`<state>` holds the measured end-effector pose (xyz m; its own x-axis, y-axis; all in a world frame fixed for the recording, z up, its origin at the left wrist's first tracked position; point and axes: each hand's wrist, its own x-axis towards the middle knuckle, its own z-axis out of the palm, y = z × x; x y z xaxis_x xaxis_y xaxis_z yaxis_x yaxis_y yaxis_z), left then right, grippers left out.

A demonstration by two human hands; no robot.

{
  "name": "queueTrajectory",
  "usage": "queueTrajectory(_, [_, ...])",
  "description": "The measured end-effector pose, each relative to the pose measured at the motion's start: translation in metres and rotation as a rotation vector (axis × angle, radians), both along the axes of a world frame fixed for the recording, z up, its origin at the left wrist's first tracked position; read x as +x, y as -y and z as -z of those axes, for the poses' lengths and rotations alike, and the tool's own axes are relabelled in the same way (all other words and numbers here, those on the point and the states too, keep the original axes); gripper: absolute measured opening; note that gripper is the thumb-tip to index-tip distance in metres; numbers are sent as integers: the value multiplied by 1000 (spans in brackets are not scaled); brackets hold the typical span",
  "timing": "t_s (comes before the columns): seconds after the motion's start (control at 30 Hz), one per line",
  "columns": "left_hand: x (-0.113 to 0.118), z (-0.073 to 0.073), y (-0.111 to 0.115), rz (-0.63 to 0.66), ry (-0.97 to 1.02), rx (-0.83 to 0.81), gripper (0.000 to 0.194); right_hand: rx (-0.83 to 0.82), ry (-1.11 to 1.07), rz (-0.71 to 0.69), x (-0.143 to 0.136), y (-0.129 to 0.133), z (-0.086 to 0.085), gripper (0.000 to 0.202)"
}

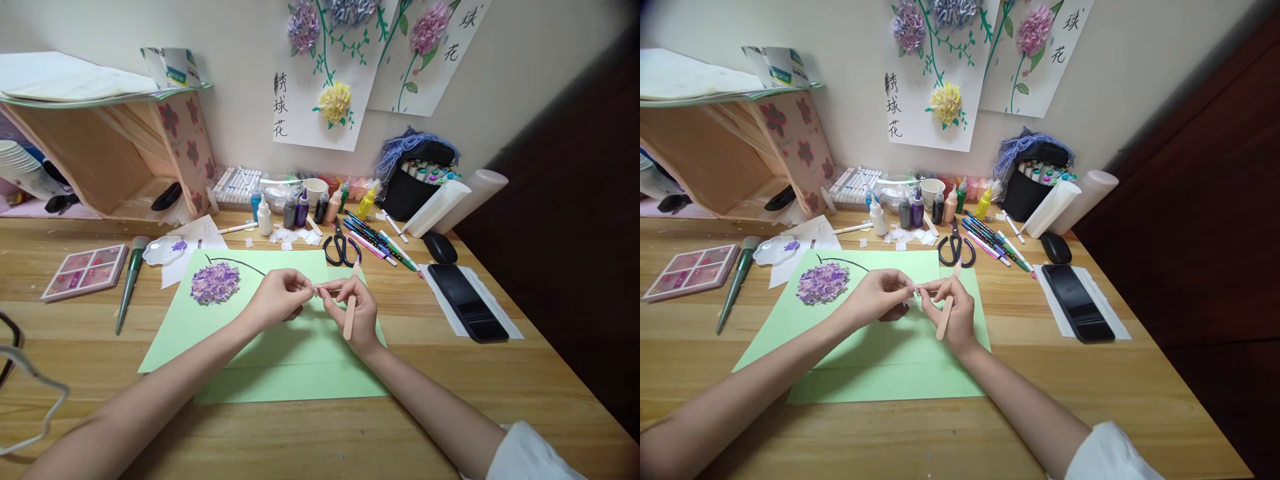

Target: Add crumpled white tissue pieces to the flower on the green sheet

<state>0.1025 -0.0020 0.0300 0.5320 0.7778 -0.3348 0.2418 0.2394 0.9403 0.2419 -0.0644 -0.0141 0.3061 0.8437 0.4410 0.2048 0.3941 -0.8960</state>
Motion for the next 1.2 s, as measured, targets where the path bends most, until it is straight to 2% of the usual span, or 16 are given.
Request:
queueTrajectory(0.23, [-2,4,1,15,-19,102,15,-26,-11,-1,-1,0,-2,29])
queueTrajectory(0.6, [-1,-4,6,42,-162,371,11,-50,55,34,0,-1,1,26])
queueTrajectory(0.8, [-1,-5,6,38,-159,393,16,-19,86,60,-1,0,1,27])
queueTrajectory(1.2, [-1,-6,6,35,-170,396,11,-7,87,60,-1,1,2,27])
